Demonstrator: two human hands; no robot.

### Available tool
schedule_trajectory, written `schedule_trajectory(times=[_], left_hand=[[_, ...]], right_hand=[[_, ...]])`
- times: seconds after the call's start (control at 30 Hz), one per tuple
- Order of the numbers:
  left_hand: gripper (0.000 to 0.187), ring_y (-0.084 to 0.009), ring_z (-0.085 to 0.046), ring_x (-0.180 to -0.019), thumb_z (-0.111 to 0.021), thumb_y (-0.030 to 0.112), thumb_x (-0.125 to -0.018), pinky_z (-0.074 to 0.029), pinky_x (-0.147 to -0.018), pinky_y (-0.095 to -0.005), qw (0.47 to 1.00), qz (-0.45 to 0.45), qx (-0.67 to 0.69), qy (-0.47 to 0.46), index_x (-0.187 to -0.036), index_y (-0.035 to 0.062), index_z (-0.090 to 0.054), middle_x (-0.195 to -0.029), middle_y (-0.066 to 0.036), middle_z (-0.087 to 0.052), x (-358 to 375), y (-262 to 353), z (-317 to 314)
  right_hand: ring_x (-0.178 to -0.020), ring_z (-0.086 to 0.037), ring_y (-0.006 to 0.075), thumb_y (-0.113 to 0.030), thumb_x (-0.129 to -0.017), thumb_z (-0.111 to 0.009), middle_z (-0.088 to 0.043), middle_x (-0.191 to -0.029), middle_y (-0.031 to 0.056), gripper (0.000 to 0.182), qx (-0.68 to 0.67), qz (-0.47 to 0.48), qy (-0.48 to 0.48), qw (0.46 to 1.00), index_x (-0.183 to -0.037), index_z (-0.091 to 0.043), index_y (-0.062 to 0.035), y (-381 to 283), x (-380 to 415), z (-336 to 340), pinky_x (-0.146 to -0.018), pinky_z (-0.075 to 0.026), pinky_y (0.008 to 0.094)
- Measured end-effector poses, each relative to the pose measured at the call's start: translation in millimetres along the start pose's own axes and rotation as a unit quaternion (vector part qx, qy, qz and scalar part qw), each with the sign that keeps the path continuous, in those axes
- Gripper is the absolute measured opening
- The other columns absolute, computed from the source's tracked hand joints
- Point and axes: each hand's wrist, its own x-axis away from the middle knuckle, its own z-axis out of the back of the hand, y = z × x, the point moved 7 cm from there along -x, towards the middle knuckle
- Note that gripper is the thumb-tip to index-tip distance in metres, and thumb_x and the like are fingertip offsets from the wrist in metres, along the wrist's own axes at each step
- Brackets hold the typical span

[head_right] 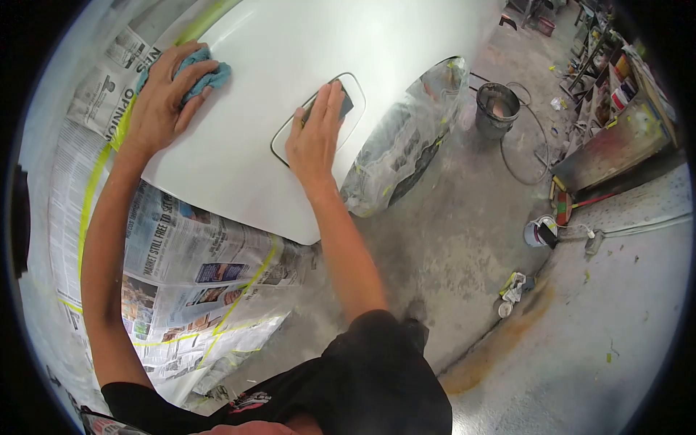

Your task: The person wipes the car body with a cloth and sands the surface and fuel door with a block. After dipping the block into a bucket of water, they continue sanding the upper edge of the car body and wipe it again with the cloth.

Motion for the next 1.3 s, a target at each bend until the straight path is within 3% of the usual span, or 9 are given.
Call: schedule_trajectory(times=[0.07,0.17,0.27,0.37,0.7,0.8,0.93,1.2,1.3], left_hand=[[0.031,-0.033,-0.054,-0.126,-0.069,0.017,-0.091,-0.047,-0.104,-0.0421,1.0,-0.006,-0.004,0.006,-0.122,0.0151,-0.065,-0.136,-0.01,-0.057,0.1,-0.1,0.2],[0.032,-0.0331,-0.054,-0.126,-0.07,0.017,-0.09,-0.047,-0.103,-0.0424,1.0,-0.002,0.009,0.008,-0.122,0.0152,-0.065,-0.136,-0.01,-0.057,1.8,1.0,1.4],[0.032,-0.0334,-0.053,-0.126,-0.07,0.018,-0.09,-0.046,-0.103,-0.0428,1.0,-0.001,0.017,0.005,-0.122,0.015,-0.065,-0.135,-0.011,-0.057,-1.5,-2.0,1.2],[0.032,-0.0338,-0.053,-0.126,-0.07,0.018,-0.09,-0.046,-0.104,-0.0431,1.0,0.002,0.027,-0.001,-0.122,0.0148,-0.065,-0.136,-0.011,-0.057,4.2,1.1,-1.2],[0.032,-0.0349,-0.053,-0.127,-0.069,0.019,-0.091,-0.046,-0.105,-0.043,1.0,-0.009,-0.008,0.005,-0.122,0.0144,-0.066,-0.137,-0.012,-0.057,3.0,-0.6,-1.2],[0.031,-0.0347,-0.053,-0.127,-0.069,0.019,-0.091,-0.045,-0.105,-0.0431,1.0,-0.004,0.008,0.002,-0.122,0.0149,-0.066,-0.136,-0.012,-0.057,0.0,-2.0,-1.7],[0.035,-0.0357,-0.051,-0.132,-0.069,0.012,-0.09,-0.043,-0.11,-0.0449,1.0,0.004,0.001,-0.015,-0.125,0.0143,-0.066,-0.143,-0.011,-0.055,3.5,-2.8,-3.6],[0.032,-0.0342,-0.053,-0.127,-0.069,0.019,-0.091,-0.045,-0.105,-0.0437,1.0,-0.009,-0.006,-0.003,-0.123,0.015,-0.065,-0.138,-0.011,-0.056,1.2,-0.4,-0.2],[0.033,-0.0343,-0.053,-0.128,-0.069,0.017,-0.091,-0.045,-0.105,-0.0438,1.0,-0.001,0.011,-0.005,-0.123,0.0148,-0.065,-0.138,-0.011,-0.056,-0.1,-1.3,-1.7]], right_hand=[[-0.146,-0.027,0.0523,-0.014,-0.102,-0.051,-0.027,-0.157,0.0359,0.058,0.068,0.025,-0.006,0.997,-0.147,-0.031,0.0158,4.6,-7.0,0.7,-0.116,-0.03,0.0574],[-0.144,-0.029,0.0527,-0.014,-0.102,-0.052,-0.027,-0.155,0.0372,0.057,-0.014,-0.008,0.027,1.0,-0.146,-0.031,0.0169,3.2,-16.5,1.1,-0.115,-0.032,0.0565],[-0.143,-0.03,0.0526,-0.012,-0.102,-0.05,-0.027,-0.154,0.0383,0.055,0.023,0.031,-0.035,0.999,-0.145,-0.031,0.0179,0.4,-3.9,0.4,-0.115,-0.033,0.0559],[-0.142,-0.031,0.0526,-0.01,-0.103,-0.048,-0.028,-0.153,0.0391,0.053,0.045,0.035,-0.003,0.998,-0.144,-0.031,0.018,4.6,-17.7,6.0,-0.114,-0.033,0.0561],[-0.143,-0.031,0.0526,-0.012,-0.103,-0.049,-0.028,-0.154,0.0376,0.053,-0.04,-0.03,-0.009,0.999,-0.145,-0.032,0.0163,4.6,-13.9,5.4,-0.116,-0.032,0.0547],[-0.143,-0.031,0.0532,-0.013,-0.103,-0.048,-0.028,-0.155,0.0378,0.053,0.023,0.053,-0.013,0.998,-0.145,-0.033,0.016,9.7,-13.3,11.7,-0.116,-0.032,0.055],[-0.141,-0.033,0.055,-0.014,-0.104,-0.048,-0.03,-0.154,0.038,0.053,0.001,0.015,-0.008,1.0,-0.145,-0.033,0.0163,11.0,-11.2,8.6,-0.116,-0.031,0.0564],[-0.141,-0.033,0.0547,-0.014,-0.104,-0.049,-0.032,-0.153,0.038,0.052,-0.031,0.023,-0.008,0.999,-0.144,-0.035,0.0164,5.6,-8.1,6.1,-0.116,-0.03,0.0574],[-0.141,-0.033,0.0533,-0.013,-0.103,-0.05,-0.032,-0.152,0.0381,0.052,0.022,0.089,-0.005,0.996,-0.144,-0.035,0.0165,11.6,-14.3,14.3,-0.116,-0.031,0.0572]])
